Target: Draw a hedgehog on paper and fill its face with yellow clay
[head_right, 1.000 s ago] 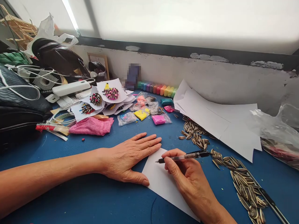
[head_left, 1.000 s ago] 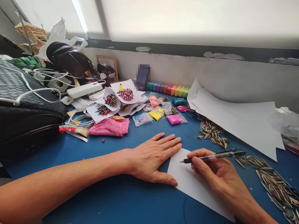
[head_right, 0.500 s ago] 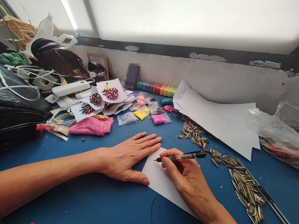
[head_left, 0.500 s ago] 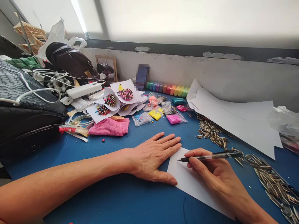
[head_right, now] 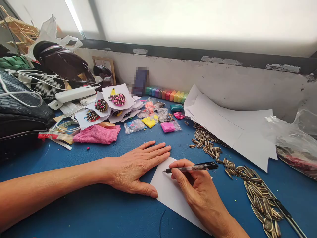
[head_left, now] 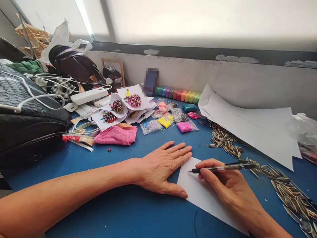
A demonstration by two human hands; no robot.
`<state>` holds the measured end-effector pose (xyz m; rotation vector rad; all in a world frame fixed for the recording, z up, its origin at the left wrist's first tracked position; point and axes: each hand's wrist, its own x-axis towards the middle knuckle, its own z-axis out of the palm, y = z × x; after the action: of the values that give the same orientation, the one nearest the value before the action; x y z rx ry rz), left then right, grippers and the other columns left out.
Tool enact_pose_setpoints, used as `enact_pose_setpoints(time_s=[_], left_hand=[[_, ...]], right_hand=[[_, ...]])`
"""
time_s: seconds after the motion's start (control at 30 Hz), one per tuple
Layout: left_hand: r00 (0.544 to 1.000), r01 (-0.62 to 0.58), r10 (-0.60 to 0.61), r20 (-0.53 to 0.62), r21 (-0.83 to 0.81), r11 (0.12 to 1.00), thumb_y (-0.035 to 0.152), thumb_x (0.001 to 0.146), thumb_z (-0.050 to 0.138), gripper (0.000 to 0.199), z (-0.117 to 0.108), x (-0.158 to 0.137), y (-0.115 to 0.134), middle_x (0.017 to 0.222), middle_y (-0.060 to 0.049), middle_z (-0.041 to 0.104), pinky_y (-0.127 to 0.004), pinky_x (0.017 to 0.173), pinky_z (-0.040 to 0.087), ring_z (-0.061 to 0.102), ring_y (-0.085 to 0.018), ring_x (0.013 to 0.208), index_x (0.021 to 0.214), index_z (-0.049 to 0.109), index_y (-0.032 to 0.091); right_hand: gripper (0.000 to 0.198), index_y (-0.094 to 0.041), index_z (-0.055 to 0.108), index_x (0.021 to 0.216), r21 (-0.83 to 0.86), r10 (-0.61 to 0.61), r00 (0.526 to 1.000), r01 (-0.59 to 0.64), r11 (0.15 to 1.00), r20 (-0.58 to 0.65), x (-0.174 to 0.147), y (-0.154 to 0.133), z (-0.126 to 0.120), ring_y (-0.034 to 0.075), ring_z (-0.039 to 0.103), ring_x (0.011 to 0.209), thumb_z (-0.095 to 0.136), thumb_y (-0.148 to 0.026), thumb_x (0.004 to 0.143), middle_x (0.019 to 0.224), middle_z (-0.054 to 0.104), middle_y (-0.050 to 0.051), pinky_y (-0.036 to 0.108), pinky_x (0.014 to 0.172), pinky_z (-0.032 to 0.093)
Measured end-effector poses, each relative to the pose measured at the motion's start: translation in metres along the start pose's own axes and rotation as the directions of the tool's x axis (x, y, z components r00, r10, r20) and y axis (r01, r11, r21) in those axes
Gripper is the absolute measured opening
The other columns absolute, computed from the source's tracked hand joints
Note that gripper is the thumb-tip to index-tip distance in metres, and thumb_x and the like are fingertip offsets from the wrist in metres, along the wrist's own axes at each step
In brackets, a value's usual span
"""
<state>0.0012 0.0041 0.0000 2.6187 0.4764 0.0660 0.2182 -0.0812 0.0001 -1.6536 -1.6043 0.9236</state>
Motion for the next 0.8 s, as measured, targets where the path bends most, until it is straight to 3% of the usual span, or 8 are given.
enact_pose_setpoints(time_s=[0.8], left_hand=[[1.0,-0.024,0.024,-0.009,-0.019,1.0,0.069,0.087,0.048,0.091,-0.0009,-0.0001,-0.0008,0.161,-0.009,0.012,-0.048,0.121,-0.001,0.003,-0.029,0.15,0.155,0.02,0.015]], right_hand=[[0.035,-0.025,0.071,0.09,0.009,0.004,1.0,-0.004,1.0,0.02,-0.0001,-0.0053,0.0017,0.014,0.063,0.062,0.055,-0.056,0.086,0.08,0.072,0.001,0.021,0.049,0.049]])
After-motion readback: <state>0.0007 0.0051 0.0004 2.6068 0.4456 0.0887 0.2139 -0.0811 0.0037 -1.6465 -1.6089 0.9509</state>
